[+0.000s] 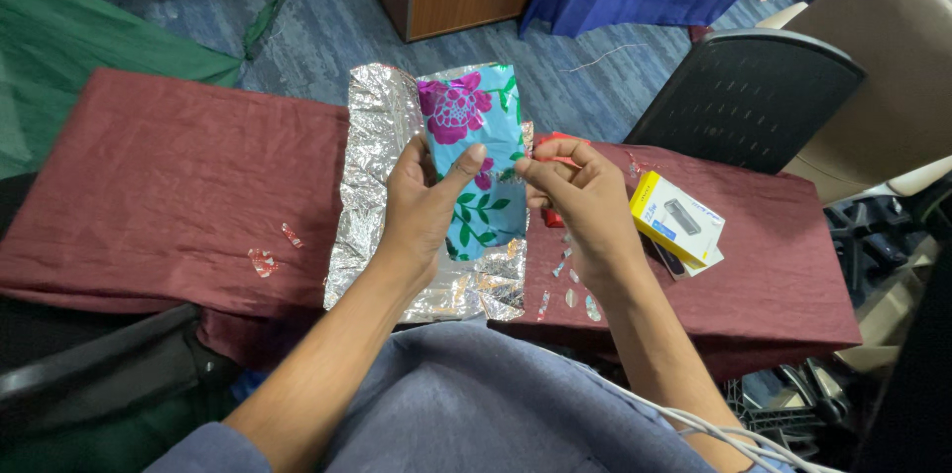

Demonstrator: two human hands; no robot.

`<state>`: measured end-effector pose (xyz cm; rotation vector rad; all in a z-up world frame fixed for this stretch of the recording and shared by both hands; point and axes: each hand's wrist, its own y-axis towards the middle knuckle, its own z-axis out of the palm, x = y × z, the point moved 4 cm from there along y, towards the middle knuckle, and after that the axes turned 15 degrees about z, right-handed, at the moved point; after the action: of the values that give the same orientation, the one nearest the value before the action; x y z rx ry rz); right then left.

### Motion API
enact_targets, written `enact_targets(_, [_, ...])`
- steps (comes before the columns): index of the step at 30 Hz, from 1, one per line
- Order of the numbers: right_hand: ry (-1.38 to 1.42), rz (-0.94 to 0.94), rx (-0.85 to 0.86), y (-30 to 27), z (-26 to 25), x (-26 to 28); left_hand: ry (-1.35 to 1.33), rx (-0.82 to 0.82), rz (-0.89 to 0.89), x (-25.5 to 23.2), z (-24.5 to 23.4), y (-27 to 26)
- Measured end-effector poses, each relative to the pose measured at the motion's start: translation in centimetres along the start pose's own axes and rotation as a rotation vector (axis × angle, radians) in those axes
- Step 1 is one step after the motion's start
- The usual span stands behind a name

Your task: The person wraps a small rectangular item in floral-patterned paper, folding edges and securing them with tape. They then place the wrapped item aside and begin wrapping a second box in red heart-patterned paper.

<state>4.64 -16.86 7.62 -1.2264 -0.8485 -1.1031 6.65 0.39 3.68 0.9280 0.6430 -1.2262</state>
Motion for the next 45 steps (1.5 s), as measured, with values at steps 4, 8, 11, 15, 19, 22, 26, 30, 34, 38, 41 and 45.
enact_targets(4, [-0.169,0.067,0.023,0.1,0.4,-0.8,-0.041,0.002,-0.018,0.0,0.0,-0.2])
enact_targets(8, [-0.168,0.138,0.024,0.5,-0.1,-1.8,-0.056,0.037,-0.03,-0.1,-0.1,-0.2])
enact_targets(11, [-0.126,0.165,0.053,1.1,-0.5,-2.3,-0.045,0.035,-0.112,-0.1,-0.5,-0.2])
enact_targets(15, [-0.065,0.242,0.074,1.5,-0.7,-3.3,-0.085,-0.039,-0.209,0.4,-1.0,-0.6])
enact_targets(19, [-0.026,0.339,0.099,1.9,-0.1,-4.4,-0.198,-0.069,-0.318,1.4,-1.4,-1.0])
enact_targets(22, [-0.032,0.422,0.087,2.1,-0.3,-5.0,-0.24,-0.093,-0.406,2.1,-2.0,-1.5])
enact_targets(26, [-0.011,0.398,0.15,2.2,-0.2,-5.7,-0.261,-0.134,-0.483,2.7,-2.6,-1.8])
enact_targets(30, [0.056,0.448,0.173,2.5,-0.2,-6.3,-0.194,-0.11,-0.452,2.9,-3.1,-1.5])
enact_targets(34, [0.072,0.499,0.125,2.9,-0.5,-6.8,-0.105,-0.12,-0.471,3.4,-3.8,-1.3])
enact_targets(38, [0.081,0.521,0.098,3.4,-0.7,-7.9,-0.079,-0.151,-0.522,4.6,-4.4,-1.3])
enact_targets(41, [-0.001,0.489,0.045,3.5,-1.0,-8.4,-0.041,-0.176,-0.575,5.1,-5.2,-1.6])
enact_targets(45, [-0.078,0.428,-0.01,3.6,-1.4,-8.6,-0.029,-0.161,-0.579,5.7,-5.7,-1.8])
